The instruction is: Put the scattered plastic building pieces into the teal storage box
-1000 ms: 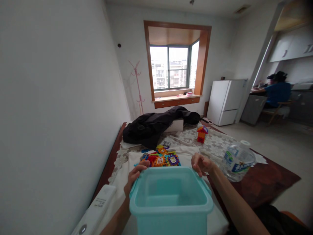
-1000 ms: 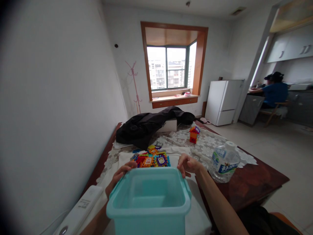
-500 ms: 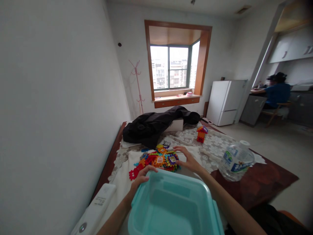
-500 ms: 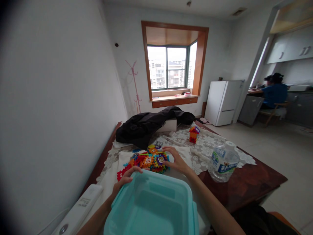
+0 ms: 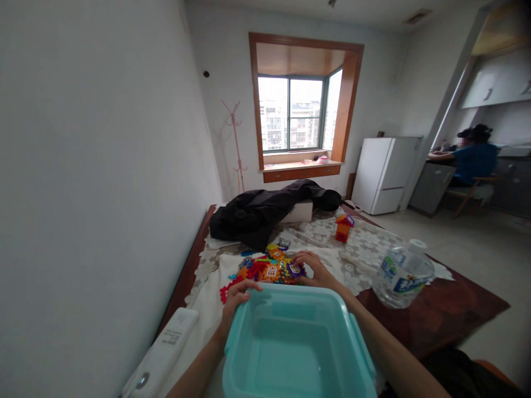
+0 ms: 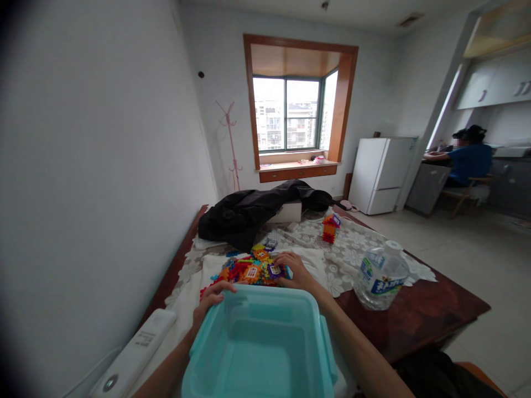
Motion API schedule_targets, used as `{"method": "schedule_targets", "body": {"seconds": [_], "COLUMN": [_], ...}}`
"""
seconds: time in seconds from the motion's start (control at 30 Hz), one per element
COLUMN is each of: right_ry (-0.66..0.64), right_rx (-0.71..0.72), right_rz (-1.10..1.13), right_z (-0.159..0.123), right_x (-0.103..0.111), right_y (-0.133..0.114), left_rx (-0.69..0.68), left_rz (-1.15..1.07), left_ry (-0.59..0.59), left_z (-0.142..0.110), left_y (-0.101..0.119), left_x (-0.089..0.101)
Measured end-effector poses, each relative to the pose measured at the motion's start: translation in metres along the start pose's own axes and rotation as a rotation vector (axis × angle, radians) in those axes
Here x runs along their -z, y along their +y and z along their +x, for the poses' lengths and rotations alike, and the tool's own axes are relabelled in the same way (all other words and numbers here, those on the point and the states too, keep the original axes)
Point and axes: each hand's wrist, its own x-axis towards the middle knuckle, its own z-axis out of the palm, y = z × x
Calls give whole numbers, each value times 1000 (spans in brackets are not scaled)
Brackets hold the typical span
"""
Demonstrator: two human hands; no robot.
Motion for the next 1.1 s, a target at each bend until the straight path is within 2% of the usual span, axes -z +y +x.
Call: {"method": "schedule_targets", "body": {"seconds": [0.13,0.23,0.33,0.4,0.53,0.57,0.63,0.7,0.77,0.87,1.0,1.1], "right_ry": [97,185,214,109,-320,-352,-255,-86,-22,-140,-345,-393], "right_rx": [-113,-204,-228,-194,-109,-104,-135,-208,-261,-214,-133,-94], "right_rz": [174,351,491,504,429,433,442,333,125,-107,-274,-315], "right_z": [2,4,7,8,8,8,8,10,13,20,29,32], "right_x": [0,4,18,32,58,61,65,62,55,38,12,-5], "right_y": [0,-2,-19,-41,-78,-80,-72,-53,-35,-22,-30,-31], "left_rx": [-62,-77,-85,-96,-100,-95,-78,-56,-45,-50,-55,-58], "left_rz": [118,110,95,100,110,110,100,83,70,68,80,96], "left_ry": [92,77,61,72,87,79,51,28,26,40,48,64], "left_z": [2,3,3,4,4,4,4,3,2,3,3,4], "left_y": [-3,-4,-5,-7,-7,-6,-4,-1,0,-3,-9,-12], "left_x": [3,4,4,4,5,4,3,2,1,3,7,10]}}
